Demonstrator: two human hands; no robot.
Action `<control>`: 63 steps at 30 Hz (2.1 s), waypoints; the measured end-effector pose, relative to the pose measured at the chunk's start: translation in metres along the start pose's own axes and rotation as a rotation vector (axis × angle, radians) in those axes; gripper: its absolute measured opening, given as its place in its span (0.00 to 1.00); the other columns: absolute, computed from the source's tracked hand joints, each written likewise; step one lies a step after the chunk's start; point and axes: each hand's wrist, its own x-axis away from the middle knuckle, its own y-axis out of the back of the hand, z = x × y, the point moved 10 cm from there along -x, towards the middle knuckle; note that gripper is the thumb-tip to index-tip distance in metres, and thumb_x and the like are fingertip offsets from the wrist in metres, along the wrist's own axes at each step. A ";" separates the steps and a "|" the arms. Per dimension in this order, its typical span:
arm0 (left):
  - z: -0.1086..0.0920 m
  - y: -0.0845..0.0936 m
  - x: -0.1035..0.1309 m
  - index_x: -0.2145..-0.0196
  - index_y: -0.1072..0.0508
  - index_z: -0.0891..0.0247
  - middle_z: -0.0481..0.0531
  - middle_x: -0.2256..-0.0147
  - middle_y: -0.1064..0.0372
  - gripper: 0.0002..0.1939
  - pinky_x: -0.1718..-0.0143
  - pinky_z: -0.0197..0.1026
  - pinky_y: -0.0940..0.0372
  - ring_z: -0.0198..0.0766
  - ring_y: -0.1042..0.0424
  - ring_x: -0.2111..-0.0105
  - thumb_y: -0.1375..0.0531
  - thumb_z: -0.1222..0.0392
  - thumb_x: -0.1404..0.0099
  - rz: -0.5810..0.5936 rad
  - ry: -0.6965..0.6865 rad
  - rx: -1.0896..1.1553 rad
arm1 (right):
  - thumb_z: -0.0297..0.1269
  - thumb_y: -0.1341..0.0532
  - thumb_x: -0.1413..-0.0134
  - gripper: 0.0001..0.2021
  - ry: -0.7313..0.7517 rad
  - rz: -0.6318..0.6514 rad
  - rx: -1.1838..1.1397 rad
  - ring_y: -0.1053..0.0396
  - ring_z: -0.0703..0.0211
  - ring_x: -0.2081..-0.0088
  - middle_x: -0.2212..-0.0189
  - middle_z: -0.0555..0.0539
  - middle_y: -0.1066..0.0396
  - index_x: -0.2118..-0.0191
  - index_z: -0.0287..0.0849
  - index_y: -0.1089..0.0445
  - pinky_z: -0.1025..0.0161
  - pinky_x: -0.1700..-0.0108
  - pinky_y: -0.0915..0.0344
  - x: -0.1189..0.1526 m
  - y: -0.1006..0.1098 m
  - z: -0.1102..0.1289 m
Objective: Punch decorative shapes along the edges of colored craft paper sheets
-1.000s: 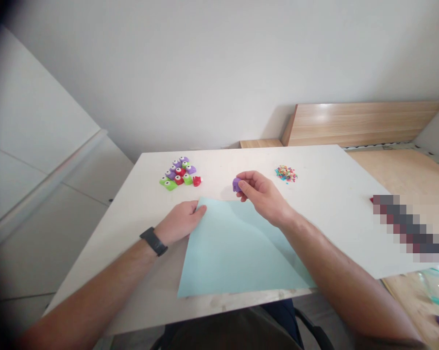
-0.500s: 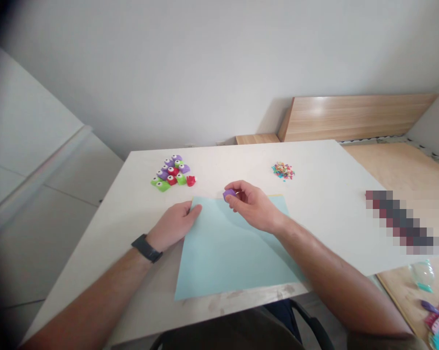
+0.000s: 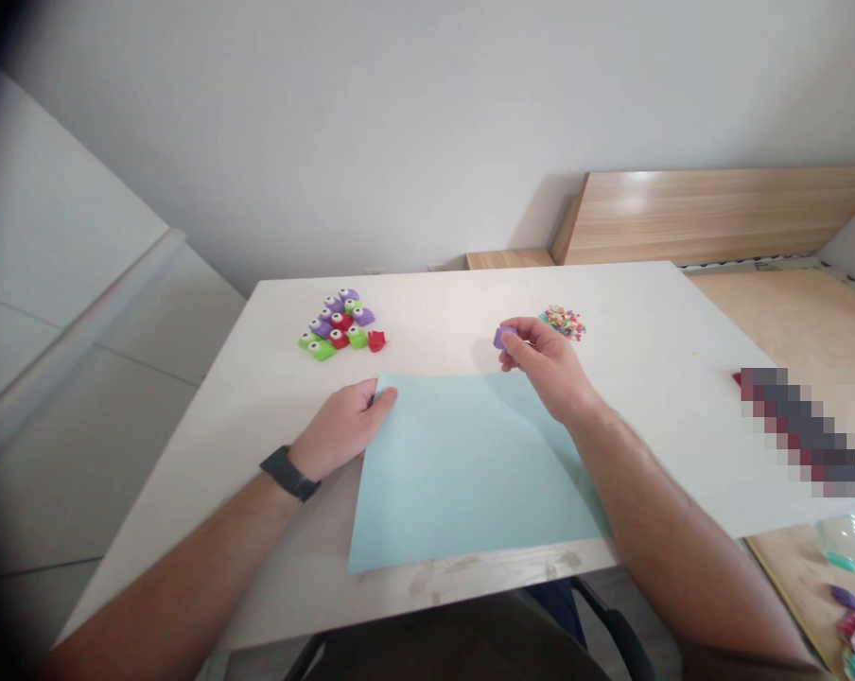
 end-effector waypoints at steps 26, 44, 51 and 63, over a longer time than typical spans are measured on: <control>0.005 0.000 0.001 0.73 0.37 0.58 0.47 0.77 0.35 0.19 0.72 0.40 0.49 0.39 0.35 0.74 0.50 0.46 0.27 -0.030 0.007 -0.018 | 0.47 0.32 0.42 0.14 0.024 -0.076 -0.055 0.31 0.61 0.68 0.62 0.49 0.28 0.54 0.47 0.27 0.59 0.63 0.30 0.005 0.011 0.009; 0.010 0.009 0.013 0.63 0.32 0.58 0.45 0.74 0.30 0.15 0.70 0.40 0.42 0.39 0.30 0.73 0.46 0.44 0.28 -0.064 0.041 0.130 | 0.46 0.31 0.42 0.13 -0.025 -0.077 -0.057 0.31 0.61 0.68 0.64 0.49 0.27 0.54 0.47 0.26 0.58 0.64 0.31 0.002 0.010 -0.004; 0.023 0.022 0.010 0.58 0.26 0.59 0.49 0.63 0.21 0.16 0.61 0.40 0.32 0.40 0.23 0.65 0.42 0.45 0.30 -0.116 0.072 0.187 | 0.45 0.32 0.42 0.13 -0.014 -0.089 -0.040 0.30 0.60 0.68 0.64 0.49 0.27 0.54 0.47 0.26 0.58 0.63 0.31 0.003 0.010 0.001; 0.035 0.019 0.006 0.48 0.29 0.55 0.46 0.64 0.21 0.19 0.62 0.40 0.30 0.38 0.22 0.68 0.38 0.45 0.33 -0.127 0.081 0.248 | 0.43 0.32 0.40 0.11 -0.001 -0.096 -0.032 0.30 0.61 0.68 0.64 0.49 0.27 0.54 0.48 0.25 0.59 0.64 0.31 0.002 0.015 0.001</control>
